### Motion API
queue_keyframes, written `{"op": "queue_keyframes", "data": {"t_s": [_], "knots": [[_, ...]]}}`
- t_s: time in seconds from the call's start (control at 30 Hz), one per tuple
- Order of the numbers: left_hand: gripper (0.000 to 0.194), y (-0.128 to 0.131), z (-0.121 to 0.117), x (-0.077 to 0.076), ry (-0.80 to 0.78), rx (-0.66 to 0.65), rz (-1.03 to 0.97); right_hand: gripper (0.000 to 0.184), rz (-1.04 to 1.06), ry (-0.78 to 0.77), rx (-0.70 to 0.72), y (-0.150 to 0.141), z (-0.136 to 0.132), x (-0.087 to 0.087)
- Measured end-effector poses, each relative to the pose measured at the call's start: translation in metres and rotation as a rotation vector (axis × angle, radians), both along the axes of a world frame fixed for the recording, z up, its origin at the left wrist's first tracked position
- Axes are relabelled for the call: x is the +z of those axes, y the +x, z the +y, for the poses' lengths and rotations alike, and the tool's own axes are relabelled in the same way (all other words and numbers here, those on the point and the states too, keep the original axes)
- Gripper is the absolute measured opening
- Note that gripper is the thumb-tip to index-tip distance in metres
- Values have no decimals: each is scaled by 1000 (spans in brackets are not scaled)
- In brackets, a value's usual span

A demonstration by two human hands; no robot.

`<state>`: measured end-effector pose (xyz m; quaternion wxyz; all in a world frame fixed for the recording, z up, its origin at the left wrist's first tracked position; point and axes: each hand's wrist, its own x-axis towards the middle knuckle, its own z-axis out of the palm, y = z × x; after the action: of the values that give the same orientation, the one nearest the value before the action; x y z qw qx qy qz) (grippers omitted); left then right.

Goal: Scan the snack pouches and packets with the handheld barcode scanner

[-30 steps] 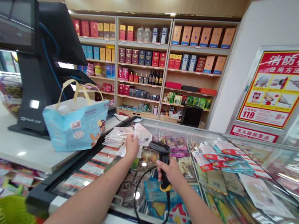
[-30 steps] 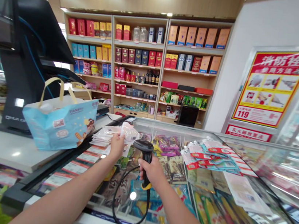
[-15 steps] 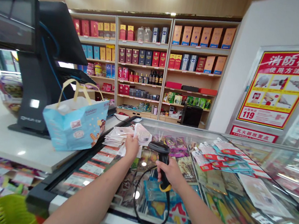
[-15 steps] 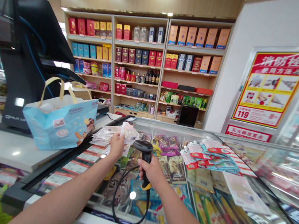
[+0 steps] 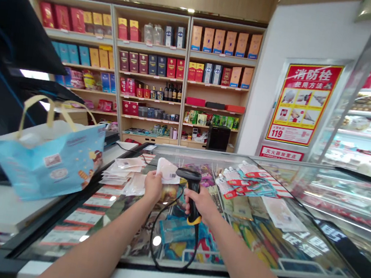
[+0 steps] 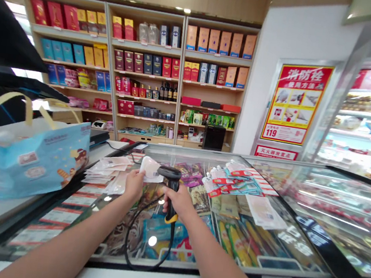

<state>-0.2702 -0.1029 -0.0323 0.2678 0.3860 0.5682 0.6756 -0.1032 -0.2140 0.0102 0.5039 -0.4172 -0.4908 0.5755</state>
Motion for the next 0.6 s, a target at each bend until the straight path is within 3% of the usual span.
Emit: {"op": "queue_keyframes", "data": {"t_s": [0.17,0.43,0.6], "knots": [[7,69,-22,14,-54,-334,-261,34,54,27,-148,56,-19,-3],[10,212,-64,14,-199,-642,-420,38,137,48,-549,140,-52,-15],[13,287,-82,13,-241,-808,-517,42,196,68,-646,176,-65,-16]]}}
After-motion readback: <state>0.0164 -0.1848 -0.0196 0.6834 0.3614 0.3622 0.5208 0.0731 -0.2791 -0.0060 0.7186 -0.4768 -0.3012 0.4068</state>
